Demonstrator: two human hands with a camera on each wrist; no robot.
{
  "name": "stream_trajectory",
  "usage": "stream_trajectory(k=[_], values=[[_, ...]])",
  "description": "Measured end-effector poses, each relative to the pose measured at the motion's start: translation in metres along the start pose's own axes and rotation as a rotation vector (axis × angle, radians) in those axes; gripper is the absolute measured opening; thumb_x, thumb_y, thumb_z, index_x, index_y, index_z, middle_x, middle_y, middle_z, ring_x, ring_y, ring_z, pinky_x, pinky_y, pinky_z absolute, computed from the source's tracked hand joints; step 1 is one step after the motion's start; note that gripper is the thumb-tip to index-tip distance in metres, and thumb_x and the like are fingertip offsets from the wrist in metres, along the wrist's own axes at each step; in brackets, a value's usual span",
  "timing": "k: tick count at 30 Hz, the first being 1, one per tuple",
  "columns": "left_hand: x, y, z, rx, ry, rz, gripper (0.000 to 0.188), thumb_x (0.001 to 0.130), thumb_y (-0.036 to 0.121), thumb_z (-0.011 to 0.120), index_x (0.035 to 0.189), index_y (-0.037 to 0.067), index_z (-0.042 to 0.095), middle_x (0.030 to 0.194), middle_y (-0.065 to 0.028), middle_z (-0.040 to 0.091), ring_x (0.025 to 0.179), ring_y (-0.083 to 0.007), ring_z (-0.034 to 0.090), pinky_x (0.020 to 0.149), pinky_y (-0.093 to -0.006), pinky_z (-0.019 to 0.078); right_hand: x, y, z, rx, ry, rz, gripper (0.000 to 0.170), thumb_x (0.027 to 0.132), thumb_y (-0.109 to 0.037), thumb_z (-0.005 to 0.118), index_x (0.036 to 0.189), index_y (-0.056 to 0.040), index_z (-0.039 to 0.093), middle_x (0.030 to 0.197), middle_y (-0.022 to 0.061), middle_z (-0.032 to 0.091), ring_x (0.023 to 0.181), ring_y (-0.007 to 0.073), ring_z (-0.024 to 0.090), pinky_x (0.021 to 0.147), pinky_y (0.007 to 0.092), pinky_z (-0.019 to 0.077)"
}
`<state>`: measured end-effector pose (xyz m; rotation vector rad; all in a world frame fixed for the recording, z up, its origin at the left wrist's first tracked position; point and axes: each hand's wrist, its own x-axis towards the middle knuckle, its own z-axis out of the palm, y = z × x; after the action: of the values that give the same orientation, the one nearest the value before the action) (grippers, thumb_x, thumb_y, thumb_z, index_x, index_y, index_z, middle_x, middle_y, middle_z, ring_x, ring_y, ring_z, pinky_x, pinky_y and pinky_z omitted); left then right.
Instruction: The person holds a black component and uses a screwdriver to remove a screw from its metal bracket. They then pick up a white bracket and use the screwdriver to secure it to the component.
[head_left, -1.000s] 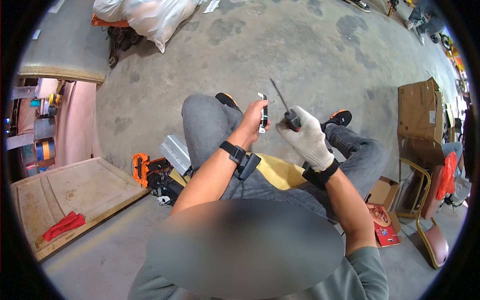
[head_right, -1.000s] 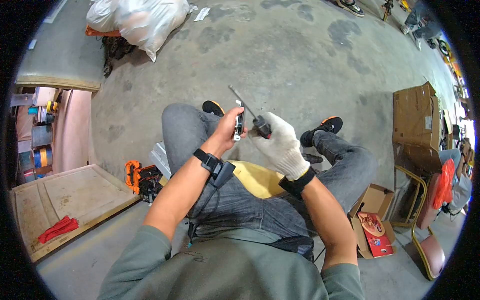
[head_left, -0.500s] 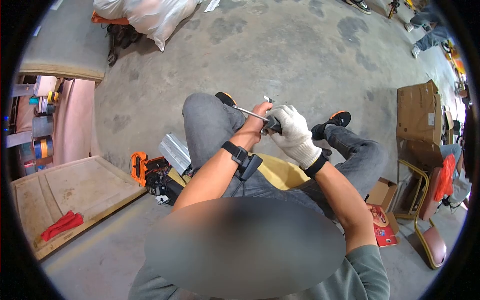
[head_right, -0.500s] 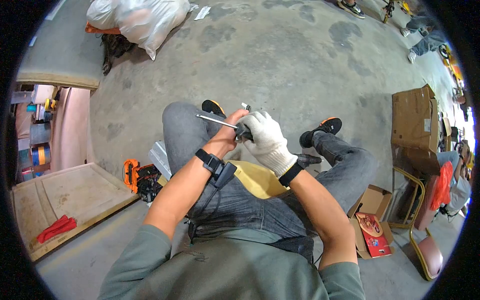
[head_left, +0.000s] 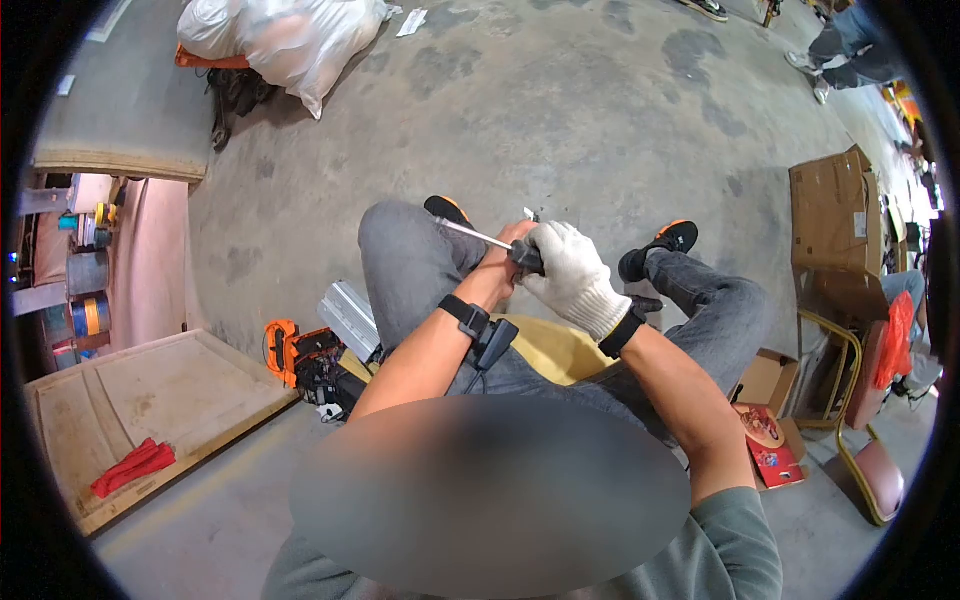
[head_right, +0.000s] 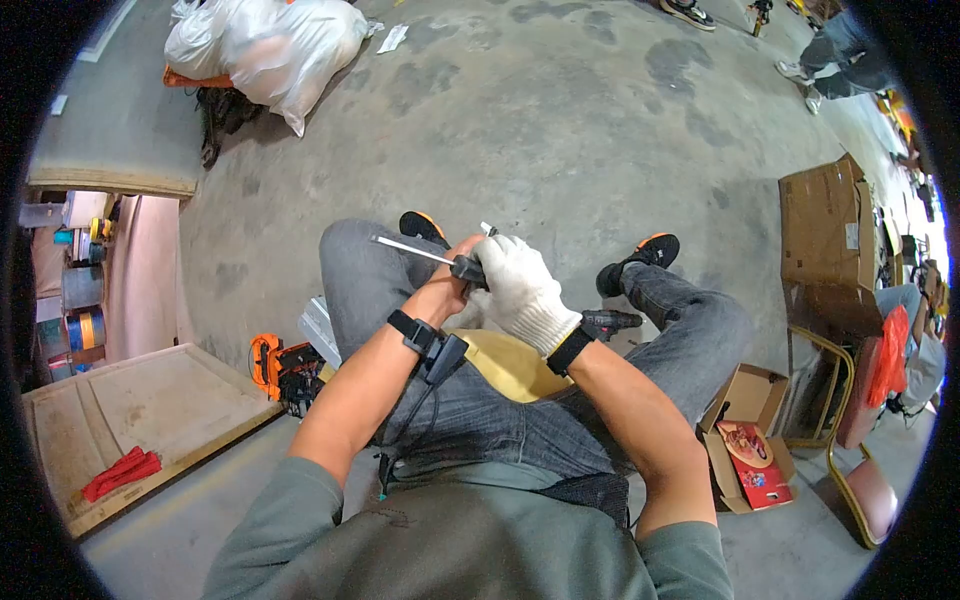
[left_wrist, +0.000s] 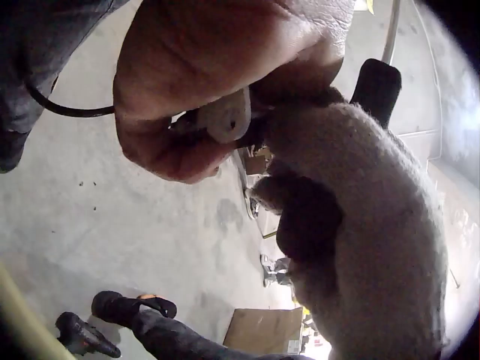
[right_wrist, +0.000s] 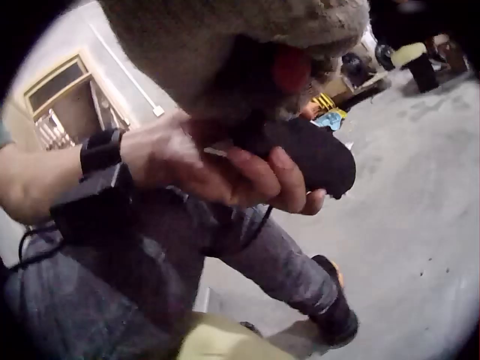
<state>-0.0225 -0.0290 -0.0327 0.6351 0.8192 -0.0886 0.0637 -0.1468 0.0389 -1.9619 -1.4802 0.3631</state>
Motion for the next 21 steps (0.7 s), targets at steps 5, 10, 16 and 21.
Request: stream_trajectory(k=[5,10,16,21], values=[[0.002,-0.005,-0.004,0.004,-0.111,0.108,0.02,0.096,0.027,0.056,0.1,0.011,0.066,0.092,-0.004,0.069,0.081,-0.0151,0.068,0.072,-0.03,0.0564,-0.001,0.004,0.005,-0.123,-0.047,-0.047,0.039,0.07,-0.015,0.079,0.099,-0.0053,0.055,0.093,0.0151,0.06,0.092,0.0369,0.059,0.079,0.0464,0.0493],[0.006,-0.004,-0.002,-0.013,0.002,-0.039,0.019,0.097,0.025,0.054,0.102,0.01,0.066,0.096,-0.0044,0.068,0.084,-0.0153,0.067,0.076,-0.0331,0.0557,-0.004,0.001,0.003,-0.139,-0.034,-0.036,0.041,0.069,-0.016,0.079,0.1,-0.0046,0.055,0.093,0.0154,0.06,0.092,0.0375,0.059,0.08,0.0464,0.0493],[0.003,0.007,-0.009,0.059,-0.061,-0.075,0.021,0.094,0.028,0.057,0.098,0.01,0.065,0.084,-0.0038,0.066,0.068,-0.0145,0.064,0.05,-0.0293,0.0486,-0.007,0.009,-0.001,-0.221,-0.089,-0.124,0.031,0.069,-0.01,0.076,0.093,-0.0062,0.056,0.092,0.013,0.06,0.091,0.036,0.06,0.08,0.0459,0.0492],[0.0,0.01,-0.006,-0.133,-0.079,-0.034,0.028,0.096,0.033,0.056,0.098,0.005,0.063,0.084,-0.0102,0.067,0.061,-0.0204,0.064,0.043,-0.0296,0.0468,-0.009,0.054,-0.015,0.239,0.226,0.446,0.024,0.082,-0.018,0.068,0.099,-0.0017,0.063,0.083,0.0158,0.069,0.076,0.0289,0.07,0.071,0.0398,0.0537]])
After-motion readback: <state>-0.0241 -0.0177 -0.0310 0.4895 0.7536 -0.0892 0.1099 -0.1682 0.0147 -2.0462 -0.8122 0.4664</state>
